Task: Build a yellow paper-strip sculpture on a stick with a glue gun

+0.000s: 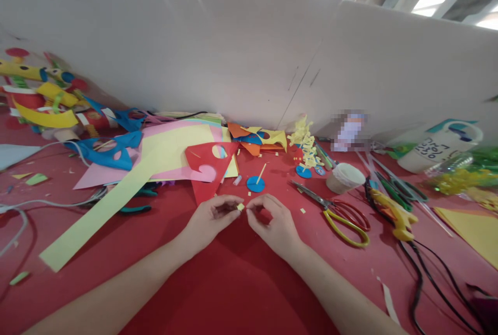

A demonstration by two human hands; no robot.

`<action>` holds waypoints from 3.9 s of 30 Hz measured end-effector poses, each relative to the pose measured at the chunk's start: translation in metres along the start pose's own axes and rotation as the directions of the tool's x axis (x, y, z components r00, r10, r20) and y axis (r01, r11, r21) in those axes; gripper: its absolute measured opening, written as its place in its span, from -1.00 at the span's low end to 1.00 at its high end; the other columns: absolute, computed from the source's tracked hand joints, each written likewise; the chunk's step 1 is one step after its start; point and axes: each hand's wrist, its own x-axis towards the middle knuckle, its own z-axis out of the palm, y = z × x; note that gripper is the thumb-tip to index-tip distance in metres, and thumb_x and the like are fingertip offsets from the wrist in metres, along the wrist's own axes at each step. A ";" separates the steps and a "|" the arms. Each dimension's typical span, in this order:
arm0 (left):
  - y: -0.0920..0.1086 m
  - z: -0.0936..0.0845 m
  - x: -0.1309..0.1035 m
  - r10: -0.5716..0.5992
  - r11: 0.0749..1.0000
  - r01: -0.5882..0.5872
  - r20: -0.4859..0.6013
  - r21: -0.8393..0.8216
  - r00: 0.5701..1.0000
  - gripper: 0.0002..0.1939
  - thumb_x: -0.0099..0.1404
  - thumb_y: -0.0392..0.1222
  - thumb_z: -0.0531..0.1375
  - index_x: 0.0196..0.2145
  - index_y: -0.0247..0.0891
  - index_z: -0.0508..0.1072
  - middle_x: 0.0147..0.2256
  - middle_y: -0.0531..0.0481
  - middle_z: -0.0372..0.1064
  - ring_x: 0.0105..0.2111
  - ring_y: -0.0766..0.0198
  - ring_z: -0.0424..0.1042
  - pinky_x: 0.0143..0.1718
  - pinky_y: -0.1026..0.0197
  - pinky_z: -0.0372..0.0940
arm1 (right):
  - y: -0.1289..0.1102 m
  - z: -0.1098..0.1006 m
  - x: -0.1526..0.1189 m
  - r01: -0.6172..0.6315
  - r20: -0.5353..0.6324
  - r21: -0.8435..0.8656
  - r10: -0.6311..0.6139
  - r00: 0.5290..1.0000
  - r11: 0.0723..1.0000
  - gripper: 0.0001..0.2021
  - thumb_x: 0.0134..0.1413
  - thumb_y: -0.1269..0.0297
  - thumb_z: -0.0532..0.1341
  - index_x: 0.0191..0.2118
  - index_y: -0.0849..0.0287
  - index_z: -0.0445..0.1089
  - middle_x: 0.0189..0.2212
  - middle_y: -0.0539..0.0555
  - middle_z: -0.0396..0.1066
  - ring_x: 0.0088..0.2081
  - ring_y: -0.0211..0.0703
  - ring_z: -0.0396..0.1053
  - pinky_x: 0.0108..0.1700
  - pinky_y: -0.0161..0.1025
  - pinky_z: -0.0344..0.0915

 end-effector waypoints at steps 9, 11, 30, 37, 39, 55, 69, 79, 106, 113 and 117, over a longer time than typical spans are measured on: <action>0.003 0.001 0.000 -0.024 0.999 0.024 -0.002 0.035 1.000 -0.82 0.10 -0.17 0.20 -0.30 -0.24 0.39 -0.31 -0.01 0.41 -0.27 0.24 0.41 -0.17 0.12 0.32 | 0.001 0.000 0.000 0.026 -0.012 -0.003 -0.026 1.000 1.000 -0.91 -0.04 0.46 0.14 -0.39 0.14 0.33 -0.47 0.00 0.34 -0.41 -0.25 0.31 -0.32 -0.30 0.31; 0.004 0.001 0.000 -0.014 1.000 0.014 0.002 0.028 1.000 -0.83 0.10 -0.17 0.20 -0.31 -0.24 0.40 -0.32 0.00 0.41 -0.27 0.25 0.41 -0.17 0.13 0.32 | 0.001 0.000 0.000 0.038 -0.008 -0.001 -0.038 0.999 0.999 -0.90 -0.04 0.48 0.14 -0.39 0.15 0.32 -0.48 0.01 0.34 -0.40 -0.25 0.32 -0.32 -0.30 0.31; 0.006 0.005 -0.004 0.008 1.000 -0.008 0.020 0.021 1.000 -0.89 0.06 -0.23 0.21 -0.39 -0.27 0.45 -0.39 0.01 0.47 -0.34 0.27 0.43 -0.24 0.21 0.33 | -0.004 -0.003 0.001 0.203 0.036 -0.144 -0.199 0.979 0.969 -0.87 -0.14 0.53 0.10 -0.46 0.14 0.25 -0.55 0.00 0.32 -0.46 -0.23 0.28 -0.40 -0.30 0.28; 0.006 0.002 -0.003 0.005 1.000 -0.004 -0.020 0.014 1.000 -0.83 0.08 -0.21 0.20 -0.32 -0.25 0.46 -0.32 -0.02 0.49 -0.28 0.23 0.44 -0.21 0.17 0.35 | -0.004 -0.001 0.001 0.180 0.007 -0.114 -0.180 0.984 0.977 -0.88 -0.07 0.51 0.10 -0.39 0.14 0.28 -0.48 0.03 0.36 -0.39 -0.21 0.32 -0.34 -0.27 0.32; 0.007 0.002 -0.004 0.003 1.000 -0.002 -0.029 0.029 1.000 -0.83 0.08 -0.21 0.20 -0.31 -0.24 0.46 -0.31 -0.02 0.49 -0.27 0.23 0.44 -0.20 0.17 0.34 | -0.003 -0.001 0.001 0.171 0.010 -0.106 -0.171 0.985 0.980 -0.88 -0.07 0.50 0.10 -0.39 0.14 0.29 -0.48 0.02 0.36 -0.39 -0.21 0.32 -0.34 -0.28 0.32; 0.006 0.004 -0.007 0.099 0.977 -0.103 0.031 0.185 0.995 -0.90 0.11 -0.24 0.17 -0.39 -0.21 0.50 -0.34 -0.01 0.48 -0.32 0.25 0.43 -0.21 0.21 0.33 | -0.006 -0.002 -0.001 0.322 0.096 -0.375 -0.309 0.946 0.869 -0.88 -0.10 0.50 0.08 -0.49 0.15 0.28 -0.57 0.02 0.34 -0.49 -0.20 0.29 -0.42 -0.27 0.26; 0.004 0.003 -0.002 0.018 1.000 -0.018 -0.023 0.023 1.000 -0.82 0.09 -0.20 0.20 -0.31 -0.24 0.37 -0.31 0.00 0.40 -0.26 0.25 0.41 -0.17 0.15 0.32 | -0.001 0.000 -0.002 0.088 0.006 -0.061 -0.087 0.996 0.994 -0.90 -0.08 0.50 0.13 -0.43 0.15 0.30 -0.51 -0.01 0.34 -0.44 -0.26 0.31 -0.36 -0.32 0.30; 0.002 0.002 0.000 0.011 1.000 -0.012 0.009 0.012 1.000 -0.79 0.13 -0.19 0.18 -0.24 -0.25 0.42 -0.26 -0.03 0.45 -0.22 0.24 0.42 -0.12 0.14 0.31 | 0.001 0.000 0.000 0.046 -0.005 -0.020 -0.046 0.999 0.999 -0.90 -0.06 0.49 0.14 -0.40 0.15 0.32 -0.48 0.00 0.34 -0.42 -0.26 0.31 -0.34 -0.32 0.30; 0.004 0.003 -0.001 0.000 1.000 0.000 -0.004 0.001 1.000 -0.76 0.08 -0.22 0.22 -0.24 -0.26 0.48 -0.24 -0.05 0.49 -0.21 0.22 0.46 -0.14 0.17 0.34 | -0.001 0.003 -0.002 0.046 -0.008 -0.054 -0.046 0.999 0.997 -0.89 -0.13 0.51 0.11 -0.45 0.14 0.27 -0.53 -0.01 0.31 -0.46 -0.26 0.28 -0.37 -0.32 0.28; 0.006 0.002 -0.001 -0.034 0.997 0.036 0.016 -0.076 0.999 -0.84 0.08 -0.21 0.21 -0.34 -0.28 0.47 -0.36 -0.01 0.48 -0.35 0.26 0.47 -0.21 0.19 0.36 | -0.001 0.001 -0.002 -0.064 0.001 -0.008 0.064 0.998 0.998 -0.89 -0.16 0.51 0.11 -0.48 0.14 0.26 -0.54 -0.03 0.29 -0.47 -0.26 0.26 -0.38 -0.32 0.27; 0.008 0.000 -0.001 -0.027 0.998 0.026 -0.016 -0.065 1.000 -0.88 0.08 -0.20 0.21 -0.39 -0.28 0.45 -0.41 0.01 0.44 -0.38 0.28 0.45 -0.25 0.19 0.36 | 0.001 0.001 -0.002 -0.167 0.061 0.101 0.162 0.985 0.981 -0.93 -0.08 0.46 0.13 -0.44 0.15 0.28 -0.50 -0.02 0.32 -0.43 -0.26 0.30 -0.33 -0.31 0.28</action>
